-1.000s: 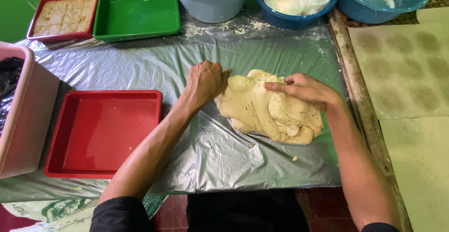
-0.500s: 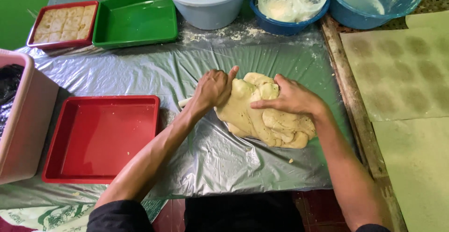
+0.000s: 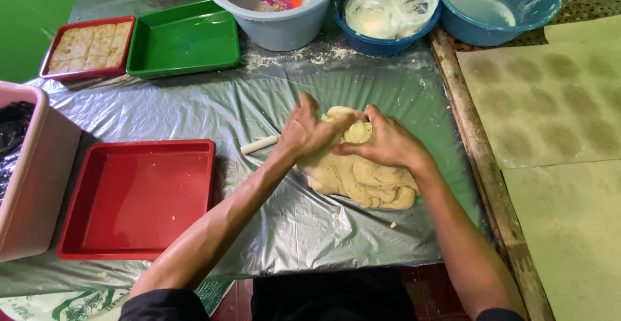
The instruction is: Kneading a large lump of dough on a table covered with plastic wrap.
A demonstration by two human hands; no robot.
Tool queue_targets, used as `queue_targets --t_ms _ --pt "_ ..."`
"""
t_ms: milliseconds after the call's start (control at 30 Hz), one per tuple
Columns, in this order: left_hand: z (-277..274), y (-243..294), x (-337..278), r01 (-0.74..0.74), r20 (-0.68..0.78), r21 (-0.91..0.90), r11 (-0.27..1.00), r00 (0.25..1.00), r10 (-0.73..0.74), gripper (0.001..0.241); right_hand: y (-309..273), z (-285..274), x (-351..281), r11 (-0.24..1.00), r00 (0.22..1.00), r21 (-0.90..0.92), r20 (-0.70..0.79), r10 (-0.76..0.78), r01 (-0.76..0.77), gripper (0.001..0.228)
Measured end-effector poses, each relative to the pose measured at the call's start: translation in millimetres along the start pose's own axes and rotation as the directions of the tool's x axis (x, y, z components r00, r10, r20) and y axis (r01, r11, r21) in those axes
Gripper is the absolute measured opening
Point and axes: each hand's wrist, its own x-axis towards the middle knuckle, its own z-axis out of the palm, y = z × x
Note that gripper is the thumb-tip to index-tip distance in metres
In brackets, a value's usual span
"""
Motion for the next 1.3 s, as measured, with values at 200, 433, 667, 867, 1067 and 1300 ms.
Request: queue_targets --t_ms 200,433,667,867,1067,1300 --pt "5 16 2 0.136 0.051 0.337 0.932 0.985 -0.163 0.093 -23 -8 -31 0.995 0.985 -0.004 -0.143 -0.098 0.098 0.074" --pt "-8 29 4 0.125 0.018 0.251 0.960 0.991 -0.134 0.077 -50 -26 -60 0.989 0.963 -0.099 -0.236 -0.130 0.109 0.065" --pt "-20 25 23 -0.023 -0.074 -0.134 0.991 0.997 0.013 0.063 -50 -34 -36 0.898 0.765 -0.250 -0.470 -0.440 0.363 0.058" --pt "13 -36 57 -0.233 -0.351 -0.149 0.961 0.921 0.169 0.034 -7 0 7 0.776 0.610 -0.411 -0.479 -0.631 0.479 0.057" --pt "29 -55 69 -0.558 -0.508 -0.107 0.823 0.742 0.437 0.049 -4 -3 3 0.762 0.610 -0.413 -0.458 -0.647 0.498 0.058" --pt "39 -80 66 -0.720 -0.599 0.151 0.678 0.478 0.642 0.042 -7 -23 -3 0.790 0.757 -0.044 -0.259 -0.600 0.611 0.061"
